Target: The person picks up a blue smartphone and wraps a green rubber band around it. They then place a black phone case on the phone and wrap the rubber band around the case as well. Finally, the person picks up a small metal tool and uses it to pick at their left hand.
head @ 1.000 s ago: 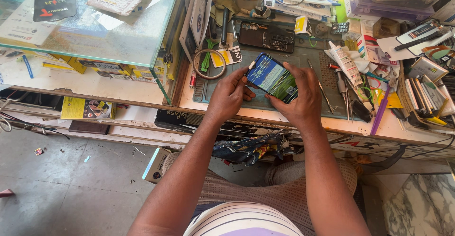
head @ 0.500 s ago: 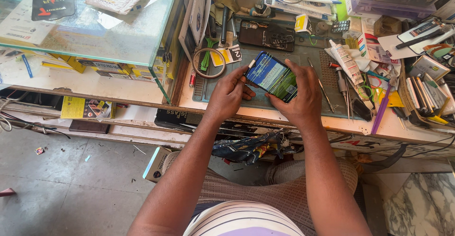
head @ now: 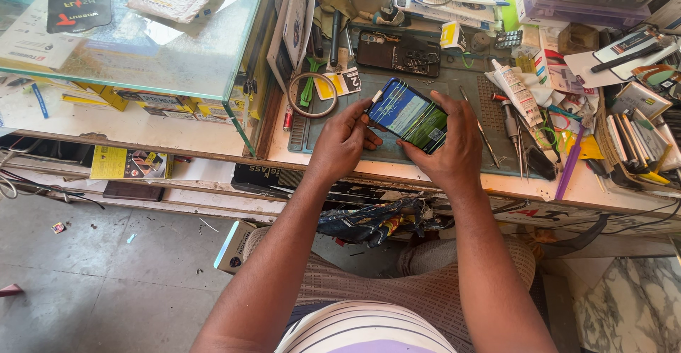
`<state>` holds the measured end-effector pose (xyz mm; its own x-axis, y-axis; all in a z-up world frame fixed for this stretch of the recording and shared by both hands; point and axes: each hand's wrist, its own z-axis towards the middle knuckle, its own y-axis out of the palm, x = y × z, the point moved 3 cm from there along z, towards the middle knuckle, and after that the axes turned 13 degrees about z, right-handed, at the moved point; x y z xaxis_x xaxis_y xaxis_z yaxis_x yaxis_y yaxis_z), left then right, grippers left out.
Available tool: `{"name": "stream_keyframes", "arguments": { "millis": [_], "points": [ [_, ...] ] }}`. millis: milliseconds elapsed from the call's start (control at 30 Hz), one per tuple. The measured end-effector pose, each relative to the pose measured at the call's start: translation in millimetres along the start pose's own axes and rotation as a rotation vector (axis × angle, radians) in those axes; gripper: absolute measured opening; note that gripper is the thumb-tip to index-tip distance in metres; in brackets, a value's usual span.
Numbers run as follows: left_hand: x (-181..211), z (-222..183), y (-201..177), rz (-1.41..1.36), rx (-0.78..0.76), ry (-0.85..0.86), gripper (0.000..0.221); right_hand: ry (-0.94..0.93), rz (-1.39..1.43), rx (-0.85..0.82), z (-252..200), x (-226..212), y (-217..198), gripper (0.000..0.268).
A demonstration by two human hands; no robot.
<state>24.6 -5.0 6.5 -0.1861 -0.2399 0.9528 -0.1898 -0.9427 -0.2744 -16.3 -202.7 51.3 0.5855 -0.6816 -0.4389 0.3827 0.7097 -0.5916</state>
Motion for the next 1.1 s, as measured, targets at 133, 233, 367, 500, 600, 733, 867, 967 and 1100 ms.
{"name": "stream_keyframes", "arguments": {
  "millis": [133,233,367,500,600,733,867,967,1100],
  "points": [
    [-0.8,0.5,0.4,0.017,-0.003,-0.012,0.041,-0.042,-0.007,0.006,1.0,-2.7,-1.1,0.091],
    [-1.9,0.4,0.9,0.006,0.003,-0.002,0.042,-0.015,0.025,0.013,1.9,-2.5,-2.0,0.088],
    [-3.8,-0.7,1.0,-0.011,0.011,0.011,0.042,-0.005,0.035,0.012,2.8,-1.8,-1.9,0.087],
    [-2.9,0.0,1.5,-0.003,0.006,0.021,0.042,-0.005,0.039,0.013,2.3,-0.6,-2.4,0.087],
    [-2.1,1.3,1.1,0.043,0.0,-0.006,0.042,-0.011,0.032,0.011,2.7,0.1,-1.9,0.09],
    [-0.6,1.0,1.0,0.02,-0.007,0.003,0.042,0.015,0.024,-0.006,2.8,0.5,-0.4,0.089],
    [0.7,1.2,0.4,0.049,-0.004,-0.01,0.041,0.015,0.019,-0.001,2.9,-0.3,-0.4,0.09],
    [-0.2,0.6,0.9,0.052,-0.005,0.003,0.041,0.017,0.016,-0.004,2.1,-0.3,-0.9,0.089],
    [-2.7,0.8,1.1,0.013,-0.005,0.033,0.04,0.006,0.006,-0.008,1.7,-1.4,-0.4,0.089]
  ]
}}
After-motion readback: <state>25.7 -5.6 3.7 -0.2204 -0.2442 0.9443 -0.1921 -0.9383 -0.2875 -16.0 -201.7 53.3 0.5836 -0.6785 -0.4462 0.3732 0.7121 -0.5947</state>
